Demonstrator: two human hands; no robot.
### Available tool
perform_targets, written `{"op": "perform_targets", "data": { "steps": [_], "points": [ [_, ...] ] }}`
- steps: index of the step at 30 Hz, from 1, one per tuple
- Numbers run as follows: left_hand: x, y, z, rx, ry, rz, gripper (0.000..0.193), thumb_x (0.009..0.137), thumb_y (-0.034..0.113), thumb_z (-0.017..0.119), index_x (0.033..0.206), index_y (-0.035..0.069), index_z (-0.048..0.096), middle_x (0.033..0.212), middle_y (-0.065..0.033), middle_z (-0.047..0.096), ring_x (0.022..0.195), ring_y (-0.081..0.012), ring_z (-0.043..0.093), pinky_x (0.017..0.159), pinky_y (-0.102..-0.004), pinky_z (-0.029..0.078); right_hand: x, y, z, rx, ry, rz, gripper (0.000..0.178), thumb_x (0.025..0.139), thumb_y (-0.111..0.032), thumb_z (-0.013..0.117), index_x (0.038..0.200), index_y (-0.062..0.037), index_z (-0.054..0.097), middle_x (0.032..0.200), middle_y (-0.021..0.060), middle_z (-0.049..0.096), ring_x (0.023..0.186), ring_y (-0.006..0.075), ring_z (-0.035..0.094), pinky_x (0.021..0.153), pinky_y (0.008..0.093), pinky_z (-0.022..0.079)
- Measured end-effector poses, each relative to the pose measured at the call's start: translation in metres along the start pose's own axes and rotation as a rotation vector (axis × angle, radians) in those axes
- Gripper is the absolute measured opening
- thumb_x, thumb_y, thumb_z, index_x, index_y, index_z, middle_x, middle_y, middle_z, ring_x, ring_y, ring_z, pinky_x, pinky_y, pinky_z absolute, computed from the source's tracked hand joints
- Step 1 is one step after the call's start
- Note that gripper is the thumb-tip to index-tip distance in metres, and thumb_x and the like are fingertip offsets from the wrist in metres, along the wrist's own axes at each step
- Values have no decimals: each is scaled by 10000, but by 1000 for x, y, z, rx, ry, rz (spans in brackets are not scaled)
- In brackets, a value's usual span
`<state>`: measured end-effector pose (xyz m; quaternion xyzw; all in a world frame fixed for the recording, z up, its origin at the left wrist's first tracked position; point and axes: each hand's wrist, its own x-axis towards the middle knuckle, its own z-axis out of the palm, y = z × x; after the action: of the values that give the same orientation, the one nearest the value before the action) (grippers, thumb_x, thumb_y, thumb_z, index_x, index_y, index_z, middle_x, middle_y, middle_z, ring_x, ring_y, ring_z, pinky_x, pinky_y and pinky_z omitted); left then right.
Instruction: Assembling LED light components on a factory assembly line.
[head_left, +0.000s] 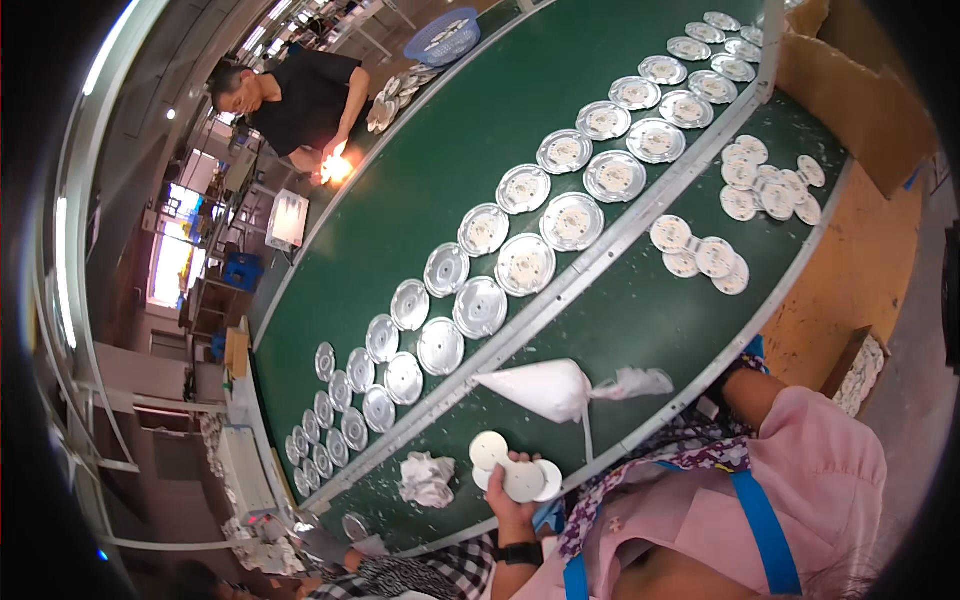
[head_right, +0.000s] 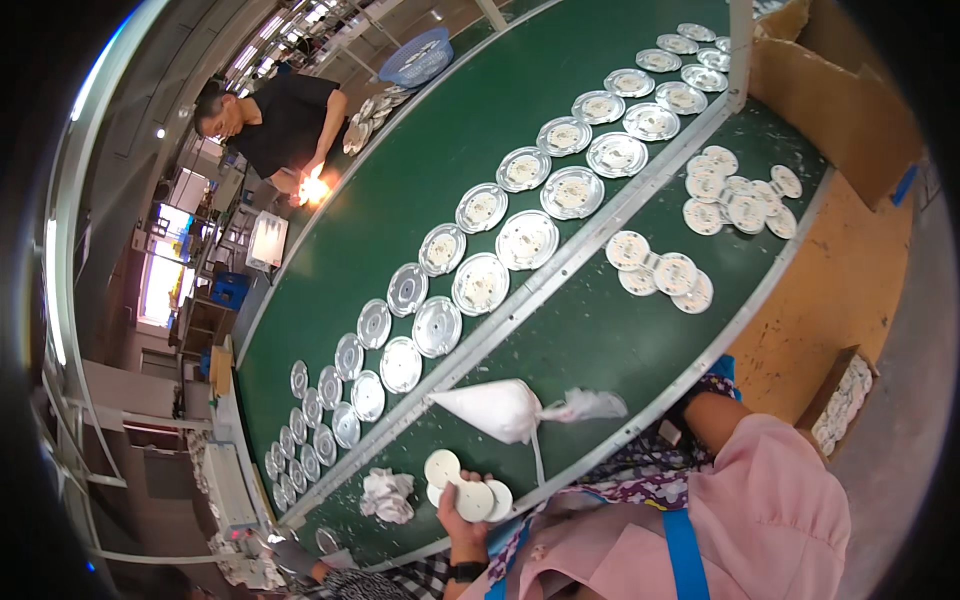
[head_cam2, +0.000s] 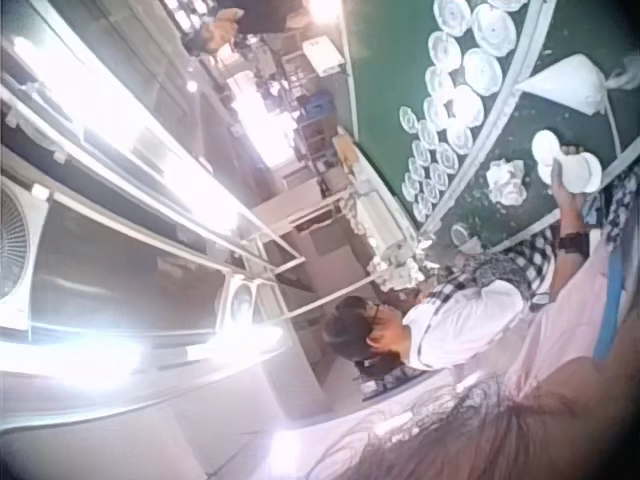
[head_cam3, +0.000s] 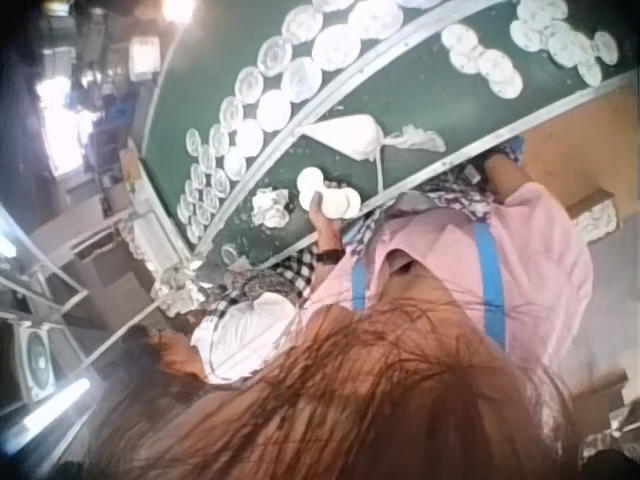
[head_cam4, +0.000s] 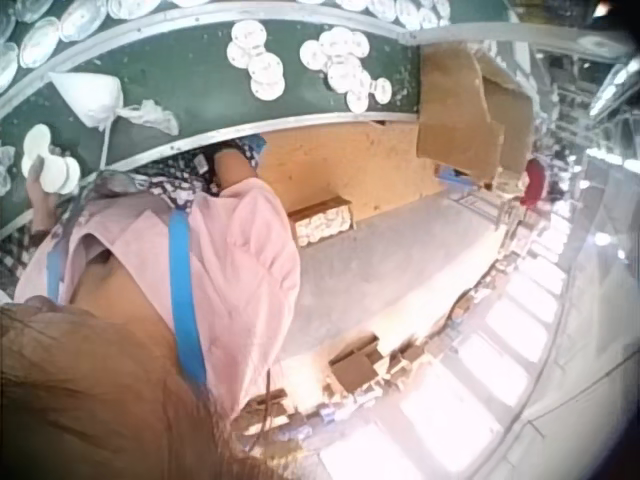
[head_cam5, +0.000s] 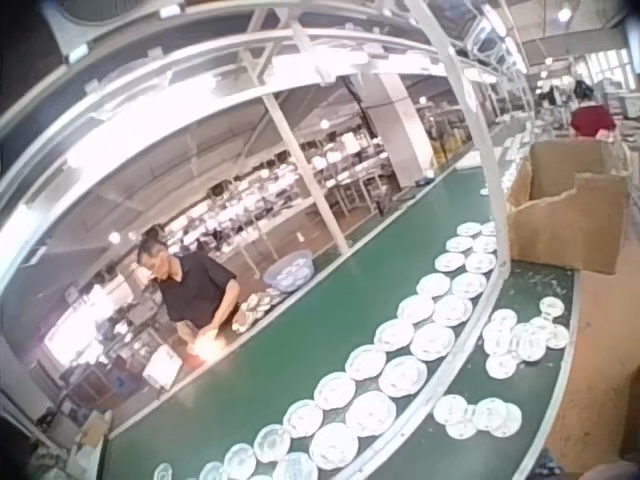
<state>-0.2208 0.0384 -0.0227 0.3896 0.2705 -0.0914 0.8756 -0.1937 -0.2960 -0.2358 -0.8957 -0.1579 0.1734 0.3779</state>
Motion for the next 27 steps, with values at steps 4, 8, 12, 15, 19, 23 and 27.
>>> {"op": "perform_targets", "data": {
  "steps": [4, 8, 12, 15, 19, 23, 27],
  "points": [
    [4, -5, -6, -75, -79, 77, 238, 829, 229, 383, 895, 14, 461, 786, -75, 488, 792, -216, 500, 919, -454, 357, -34, 12, -30, -97, -51, -12, 296, 751, -289, 507, 933, -80, 609, 885, 136, 606, 845, 287, 570, 775, 369, 428],
    [13, -11, -18, -138, -243, 132, 231, 836, 238, 398, 891, 19, 445, 789, -69, 474, 788, -211, 492, 913, -476, 354, -67, 0, -81, -155, -621, 323, 358, 762, -378, 499, 928, -80, 607, 850, 131, 601, 805, 261, 560, 724, 378, 417],
    [8, -9, -19, -179, -282, 148, 275, 840, 284, 421, 900, 17, 449, 778, -67, 488, 775, -202, 494, 905, -473, 351, -114, -100, -145, -232, -627, 317, 339, 799, -390, 529, 894, -72, 596, 845, 98, 609, 781, 250, 561, 715, 361, 431],
    [2, -8, -20, -212, -292, 168, 333, 848, 349, 412, 928, 29, 462, 768, -67, 500, 751, -200, 500, 901, -476, 351, -115, -112, -169, 149, -275, -54, 271, 769, -323, 539, 875, -84, 610, 783, 89, 612, 685, 220, 568, 640, 334, 444],
    [5, -7, -17, -212, -282, 178, 436, 846, 471, 369, 958, 65, 481, 745, -68, 519, 694, -207, 518, 883, -501, 355, -75, -112, -203, -385, 603, 67, 293, 742, -323, 584, 904, -79, 602, 864, 95, 609, 825, 267, 551, 724, 358, 447],
    [5, -6, -19, -250, -331, 140, 594, 822, 612, 281, 990, 83, 492, 730, -78, 540, 647, -223, 527, 855, -519, 369, -40, -93, -210, -544, 898, 331, 375, 722, -337, 602, 979, -66, 566, 1006, 83, 564, 973, 282, 490, 765, 405, 432],
    [-1, -6, -16, -201, -328, 186, 670, 797, 654, 253, 1064, 87, 490, 773, -92, 547, 688, -231, 531, 861, -498, 368, -26, -101, -210, -542, 619, 514, 476, 683, -370, 637, 1033, -69, 522, 1097, 81, 491, 1045, 274, 437, 790, 440, 417]
  ]
}}
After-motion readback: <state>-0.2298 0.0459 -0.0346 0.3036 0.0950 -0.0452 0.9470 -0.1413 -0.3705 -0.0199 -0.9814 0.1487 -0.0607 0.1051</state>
